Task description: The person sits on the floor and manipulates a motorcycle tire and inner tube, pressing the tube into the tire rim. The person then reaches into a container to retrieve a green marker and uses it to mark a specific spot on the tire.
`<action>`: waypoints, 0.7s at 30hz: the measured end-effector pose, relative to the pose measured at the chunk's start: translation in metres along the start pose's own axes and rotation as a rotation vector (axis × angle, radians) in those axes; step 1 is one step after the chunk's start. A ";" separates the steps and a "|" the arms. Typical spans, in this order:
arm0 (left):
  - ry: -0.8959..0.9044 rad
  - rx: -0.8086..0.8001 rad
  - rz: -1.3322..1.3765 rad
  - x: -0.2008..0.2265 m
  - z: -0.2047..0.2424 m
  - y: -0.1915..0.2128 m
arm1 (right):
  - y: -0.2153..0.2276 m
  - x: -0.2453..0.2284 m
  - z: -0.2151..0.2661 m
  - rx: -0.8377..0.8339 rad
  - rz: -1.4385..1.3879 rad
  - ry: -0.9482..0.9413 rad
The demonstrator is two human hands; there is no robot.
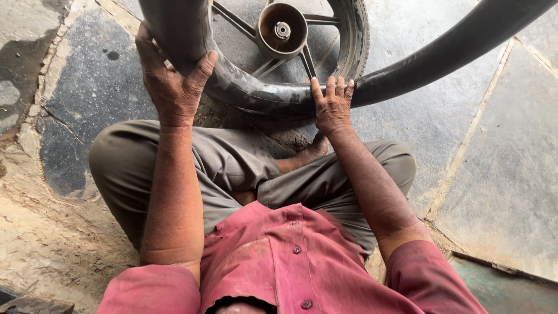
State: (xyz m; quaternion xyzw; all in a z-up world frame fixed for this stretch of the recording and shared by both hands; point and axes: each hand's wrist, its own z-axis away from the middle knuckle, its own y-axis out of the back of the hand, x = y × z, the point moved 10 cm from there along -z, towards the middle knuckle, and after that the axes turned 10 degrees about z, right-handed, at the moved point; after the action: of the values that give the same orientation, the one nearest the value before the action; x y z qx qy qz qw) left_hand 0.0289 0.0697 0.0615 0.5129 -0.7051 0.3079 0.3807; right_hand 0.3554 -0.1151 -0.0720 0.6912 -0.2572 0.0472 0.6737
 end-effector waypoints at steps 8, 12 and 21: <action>-0.057 -0.042 0.004 0.000 0.003 -0.001 | 0.019 -0.020 -0.005 -0.234 -0.171 -0.036; -0.064 -0.040 -0.033 -0.007 0.006 0.001 | 0.029 -0.038 -0.007 -0.172 -0.217 -0.001; -0.076 0.037 -0.084 -0.022 0.011 0.007 | 0.014 -0.046 -0.004 -0.060 -0.258 -0.005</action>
State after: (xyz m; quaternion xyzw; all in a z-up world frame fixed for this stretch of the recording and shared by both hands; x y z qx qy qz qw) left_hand 0.0238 0.0738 0.0368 0.5602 -0.6913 0.2849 0.3567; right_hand 0.3106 -0.0973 -0.0777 0.6981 -0.1692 -0.0495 0.6939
